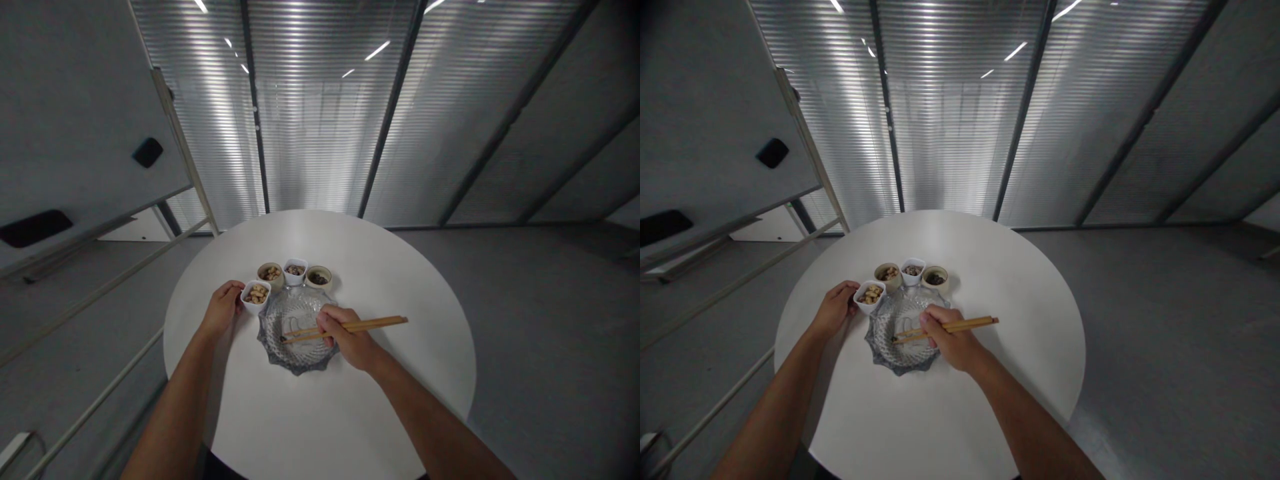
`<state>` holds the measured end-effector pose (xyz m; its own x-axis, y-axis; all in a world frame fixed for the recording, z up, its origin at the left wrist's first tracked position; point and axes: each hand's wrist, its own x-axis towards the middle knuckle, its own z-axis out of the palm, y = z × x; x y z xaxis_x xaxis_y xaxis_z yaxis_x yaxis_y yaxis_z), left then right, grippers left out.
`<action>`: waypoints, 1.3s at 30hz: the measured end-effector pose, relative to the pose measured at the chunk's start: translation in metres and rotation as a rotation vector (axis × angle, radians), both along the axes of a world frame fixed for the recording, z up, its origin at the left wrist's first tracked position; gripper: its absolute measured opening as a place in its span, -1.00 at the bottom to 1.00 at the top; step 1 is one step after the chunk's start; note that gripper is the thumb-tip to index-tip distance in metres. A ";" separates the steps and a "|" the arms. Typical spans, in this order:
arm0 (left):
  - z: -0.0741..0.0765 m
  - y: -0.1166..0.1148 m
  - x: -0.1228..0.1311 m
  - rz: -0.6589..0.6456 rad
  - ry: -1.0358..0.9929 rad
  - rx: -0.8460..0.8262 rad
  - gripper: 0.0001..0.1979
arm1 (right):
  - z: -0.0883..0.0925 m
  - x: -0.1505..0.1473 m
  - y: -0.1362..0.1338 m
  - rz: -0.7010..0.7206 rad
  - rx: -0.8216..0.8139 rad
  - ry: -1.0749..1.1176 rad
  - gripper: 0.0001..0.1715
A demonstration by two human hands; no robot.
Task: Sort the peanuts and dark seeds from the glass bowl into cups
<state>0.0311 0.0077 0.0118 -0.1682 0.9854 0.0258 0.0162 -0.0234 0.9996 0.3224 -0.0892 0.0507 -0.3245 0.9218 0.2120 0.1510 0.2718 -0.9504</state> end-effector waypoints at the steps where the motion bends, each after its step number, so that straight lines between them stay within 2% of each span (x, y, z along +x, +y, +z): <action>1: 0.000 0.000 0.000 -0.001 0.004 0.001 -0.76 | 0.000 0.000 0.000 0.003 0.002 -0.007 -0.43; 13: -0.004 0.002 -0.002 -0.014 -0.001 0.010 -0.78 | 0.002 -0.008 -0.006 -0.036 0.103 -0.158 -0.49; 28: -0.004 0.002 -0.002 -0.007 0.001 0.011 -0.77 | 0.000 -0.007 -0.006 -0.050 0.192 -0.147 -0.45; 39: -0.005 0.001 -0.003 -0.007 0.035 0.009 -0.78 | -0.005 -0.007 -0.004 -0.074 0.189 -0.143 -0.45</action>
